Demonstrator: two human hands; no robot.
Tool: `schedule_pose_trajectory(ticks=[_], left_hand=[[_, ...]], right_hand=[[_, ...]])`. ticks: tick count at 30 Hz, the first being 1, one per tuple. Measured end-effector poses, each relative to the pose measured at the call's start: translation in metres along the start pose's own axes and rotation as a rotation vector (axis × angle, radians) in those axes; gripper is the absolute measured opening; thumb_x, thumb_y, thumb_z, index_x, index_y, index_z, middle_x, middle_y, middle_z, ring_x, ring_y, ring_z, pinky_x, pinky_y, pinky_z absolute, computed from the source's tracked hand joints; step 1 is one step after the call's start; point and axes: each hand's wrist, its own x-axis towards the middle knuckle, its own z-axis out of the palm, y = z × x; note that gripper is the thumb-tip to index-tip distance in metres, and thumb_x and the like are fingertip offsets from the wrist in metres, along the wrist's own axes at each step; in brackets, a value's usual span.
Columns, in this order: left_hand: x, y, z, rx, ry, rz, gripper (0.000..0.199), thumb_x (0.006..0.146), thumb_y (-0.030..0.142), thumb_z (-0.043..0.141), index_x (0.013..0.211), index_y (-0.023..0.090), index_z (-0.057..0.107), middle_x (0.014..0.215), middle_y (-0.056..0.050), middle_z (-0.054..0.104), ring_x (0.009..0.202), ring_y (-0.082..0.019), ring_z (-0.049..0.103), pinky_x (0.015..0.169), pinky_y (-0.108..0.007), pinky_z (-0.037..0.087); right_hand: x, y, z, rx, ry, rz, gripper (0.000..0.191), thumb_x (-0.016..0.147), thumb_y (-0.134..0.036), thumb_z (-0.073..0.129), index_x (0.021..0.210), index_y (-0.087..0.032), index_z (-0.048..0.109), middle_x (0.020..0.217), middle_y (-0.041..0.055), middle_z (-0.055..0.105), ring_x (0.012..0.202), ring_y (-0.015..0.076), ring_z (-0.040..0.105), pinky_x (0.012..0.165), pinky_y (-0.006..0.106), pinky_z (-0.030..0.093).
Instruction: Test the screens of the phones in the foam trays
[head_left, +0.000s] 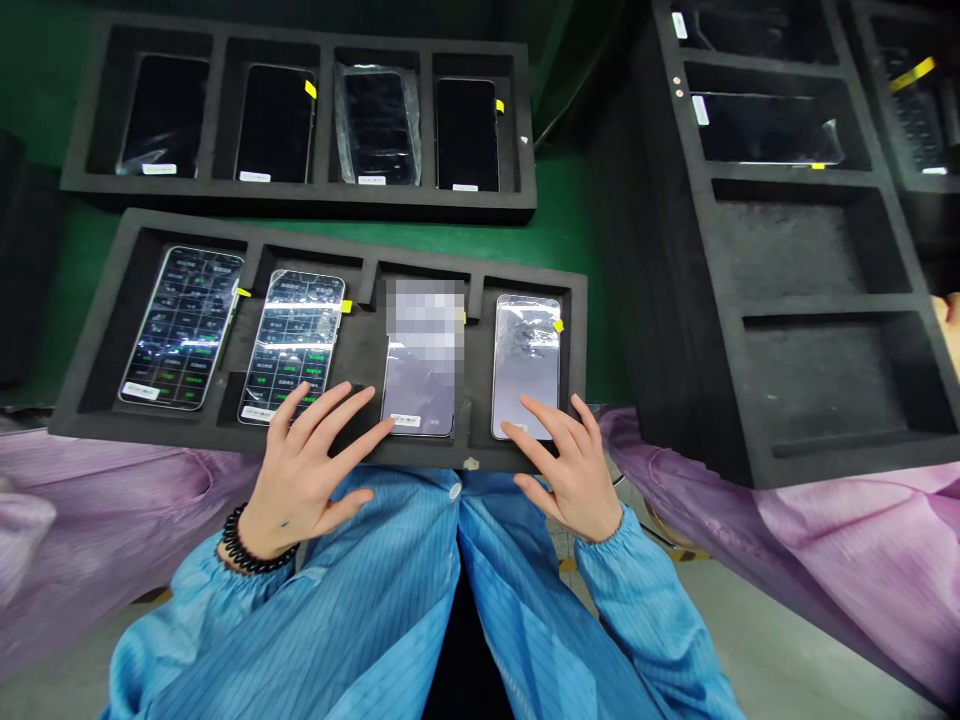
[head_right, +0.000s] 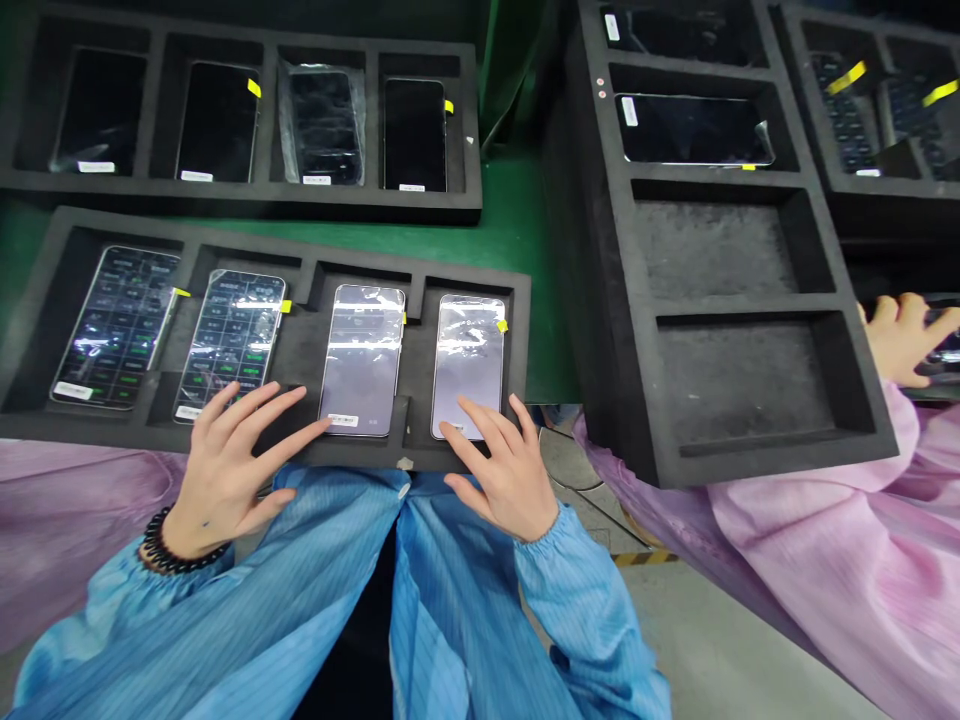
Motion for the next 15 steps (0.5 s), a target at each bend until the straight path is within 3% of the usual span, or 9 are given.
schedule_pose_trajectory(ticks=[15], left_hand=[[-0.0022, 0.0006, 0.0006, -0.04, 0.009, -0.043, 0.064, 0.101, 0.057, 0.027, 0.158, 0.029, 0.036, 0.156, -0.014, 0.044, 0.141, -0.037, 0.045, 0.121, -0.062, 0.025]], right_hand=[[-0.0009, -0.0001, 0.0008, 0.005, 0.01, 0.005, 0.043, 0.104, -0.041, 0.039, 0.138, -0.021, 0.055, 0.142, 0.0157, 0.06, 0.122, 0.0271, 0.057, 0.12, 0.057, 0.028]])
